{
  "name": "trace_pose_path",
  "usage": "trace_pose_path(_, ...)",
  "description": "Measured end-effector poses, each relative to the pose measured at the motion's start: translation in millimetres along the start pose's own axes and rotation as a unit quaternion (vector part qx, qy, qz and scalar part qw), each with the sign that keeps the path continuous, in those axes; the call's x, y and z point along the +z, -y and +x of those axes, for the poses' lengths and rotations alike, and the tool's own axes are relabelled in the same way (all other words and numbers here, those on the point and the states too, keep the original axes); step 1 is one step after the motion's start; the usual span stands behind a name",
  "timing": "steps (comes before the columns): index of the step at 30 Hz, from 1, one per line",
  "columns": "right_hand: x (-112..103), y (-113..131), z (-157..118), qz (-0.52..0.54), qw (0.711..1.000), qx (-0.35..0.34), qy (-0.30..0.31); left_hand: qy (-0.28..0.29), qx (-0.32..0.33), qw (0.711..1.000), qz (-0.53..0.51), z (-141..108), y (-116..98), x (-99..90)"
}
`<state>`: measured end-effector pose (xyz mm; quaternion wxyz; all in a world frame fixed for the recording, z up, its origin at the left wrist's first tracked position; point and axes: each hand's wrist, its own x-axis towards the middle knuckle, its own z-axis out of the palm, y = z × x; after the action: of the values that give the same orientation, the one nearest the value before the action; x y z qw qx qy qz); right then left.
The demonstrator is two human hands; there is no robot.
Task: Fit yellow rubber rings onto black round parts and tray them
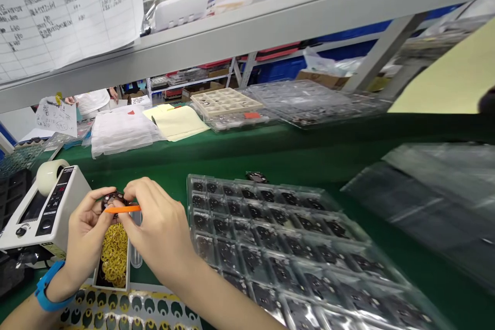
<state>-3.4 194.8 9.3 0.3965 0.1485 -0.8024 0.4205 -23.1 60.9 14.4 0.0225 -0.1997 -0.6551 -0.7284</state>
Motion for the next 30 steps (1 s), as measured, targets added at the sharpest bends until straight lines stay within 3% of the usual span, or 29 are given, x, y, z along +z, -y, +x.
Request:
trace_pose_path(6,-6.2,0.7,7.6,0.071,0.989,0.063,0.111,0.022,-0.014,1.000,-0.012,-4.2,1.2,-0.9)
trace_pose_path(11,-7.6,-5.4,10.5,0.024,0.993,0.041,0.109,0.072,-0.002,0.994,0.088,3.6,4.2,-6.6)
trace_pose_path(14,-6.2,-5.5,9.6,-0.017,0.997,-0.028,0.076,0.051,0.059,0.980,0.185,11.8,3.0,-11.6)
trace_pose_path(16,-6.1,-1.5,6.1,-0.030,0.994,-0.099,0.022,0.015,0.076,0.979,0.191,15.5,1.1,-13.7)
trace_pose_path(19,-7.5,6.9,-4.0,-0.085,0.965,-0.241,-0.062,-0.029,0.023,0.990,0.135,16.9,-2.0,-14.3)
trace_pose_path(22,-7.9,11.3,-12.0,-0.145,0.921,-0.351,-0.083,-0.042,-0.041,0.997,0.052,13.1,-5.6,-12.2)
trace_pose_path(24,-6.7,10.5,-11.6,-0.162,0.919,-0.348,-0.092,-0.030,-0.067,0.997,-0.001,8.5,-8.9,-9.9)
trace_pose_path(27,-4.4,5.3,-4.8,-0.174,0.938,-0.285,-0.093,-0.008,-0.095,0.994,-0.046,1.2,-14.1,-6.6)
trace_pose_path(30,-2.9,-0.5,0.8,-0.143,0.951,-0.265,-0.071,0.003,-0.084,0.995,-0.044,-4.1,-16.1,-4.7)
